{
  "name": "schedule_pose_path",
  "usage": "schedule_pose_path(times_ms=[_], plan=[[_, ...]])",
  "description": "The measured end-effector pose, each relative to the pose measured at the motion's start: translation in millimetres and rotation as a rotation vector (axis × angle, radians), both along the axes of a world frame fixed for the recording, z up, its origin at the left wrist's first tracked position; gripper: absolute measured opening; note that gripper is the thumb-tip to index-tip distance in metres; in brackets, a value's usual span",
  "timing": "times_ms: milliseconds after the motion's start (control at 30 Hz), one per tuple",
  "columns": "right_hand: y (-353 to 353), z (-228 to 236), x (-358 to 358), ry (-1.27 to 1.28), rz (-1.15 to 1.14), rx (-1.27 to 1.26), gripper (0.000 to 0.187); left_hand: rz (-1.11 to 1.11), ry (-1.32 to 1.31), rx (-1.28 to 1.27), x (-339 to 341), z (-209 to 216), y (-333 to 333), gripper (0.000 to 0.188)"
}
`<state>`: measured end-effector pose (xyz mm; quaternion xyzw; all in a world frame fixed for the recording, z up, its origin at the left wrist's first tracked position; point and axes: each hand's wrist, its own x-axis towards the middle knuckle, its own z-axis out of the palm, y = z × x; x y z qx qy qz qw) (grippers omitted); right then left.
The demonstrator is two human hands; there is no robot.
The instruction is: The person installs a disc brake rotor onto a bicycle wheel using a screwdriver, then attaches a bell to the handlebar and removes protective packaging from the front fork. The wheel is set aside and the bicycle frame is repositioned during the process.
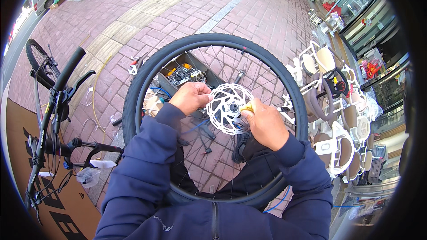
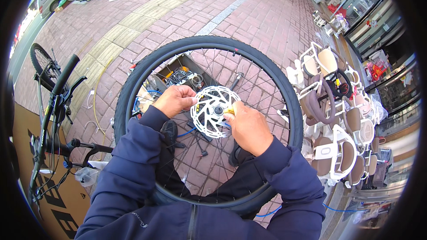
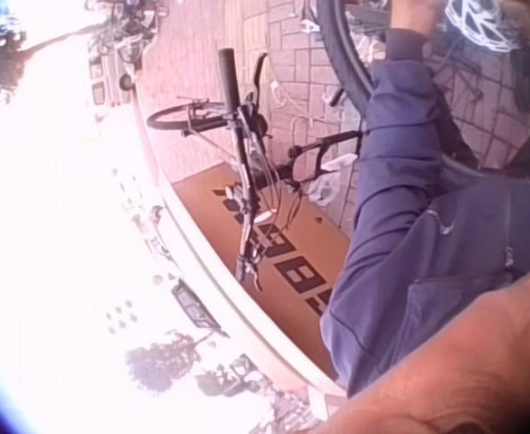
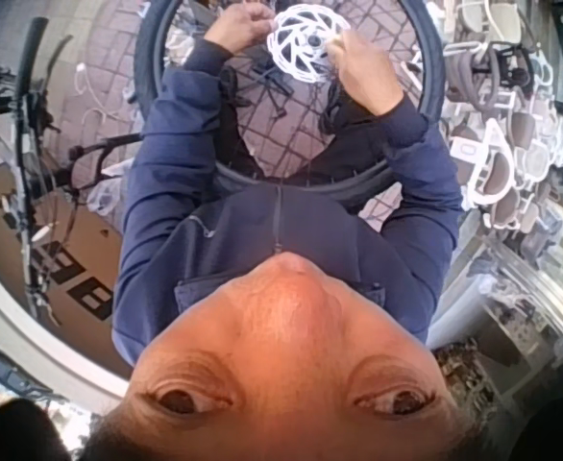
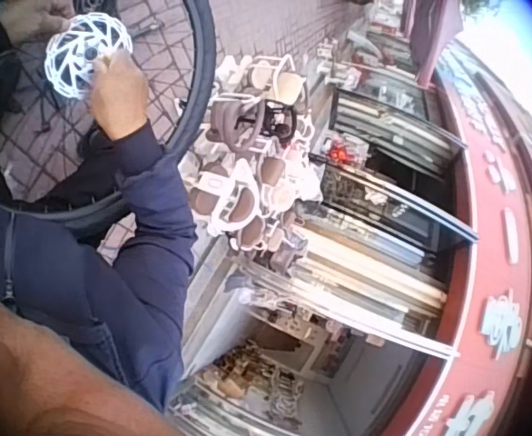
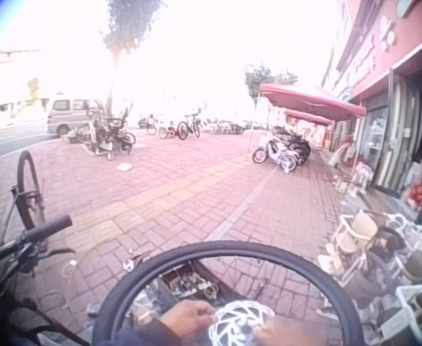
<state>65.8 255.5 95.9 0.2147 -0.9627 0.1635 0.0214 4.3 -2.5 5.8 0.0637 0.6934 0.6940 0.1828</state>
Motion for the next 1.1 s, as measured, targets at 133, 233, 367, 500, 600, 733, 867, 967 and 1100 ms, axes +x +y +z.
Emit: schedule_pose_path(times_ms=[133, 233, 367, 500, 600, 733, 867, 967, 1100], plan=[[31, 20, 19, 0.071, 0.052, 0.235, 0.018, 0.006, 0.015, -0.006, -1, -1, -3, 0.011], [37, 23, 40, 0.117, 0.017, 0.368, 0.022, 0.013, 0.011, 0.022, -1, -2, -3, 0.011], [16, 17, 80, -0.108, -0.005, 0.323, 0.052, 0.012, 0.017, 0.013, 0, -2, 0, 0.011], [-9, 15, 96, -0.043, 0.32, 0.033, 0.065, 0.003, 0.044, -0.03, -1, -1, 0, 0.011], [-26, 21, 76, -0.025, 0.407, 0.224, 0.023, 0.002, 0.033, -0.05, -1, -1, 1, 0.011], [-60, 25, 21, 0.079, 0.6, 0.327, 0.015, 0.006, 0.042, -0.061, -1, -2, 2, 0.011], [-79, 27, -4, 0.131, 0.78, 0.287, 0.031, 0.042, 0.03, -0.063, 0, -1, -4, 0.012], [-67, 25, -16, -0.029, 0.746, 0.363, 0.044, 0.035, -0.013, -0.002, 2, 0, -9, 0.013], [-43, 18, -44, -0.011, 0.829, 0.28, 0.051, 0.034, 0.009, -0.01, 3, 1, -12, 0.012]])
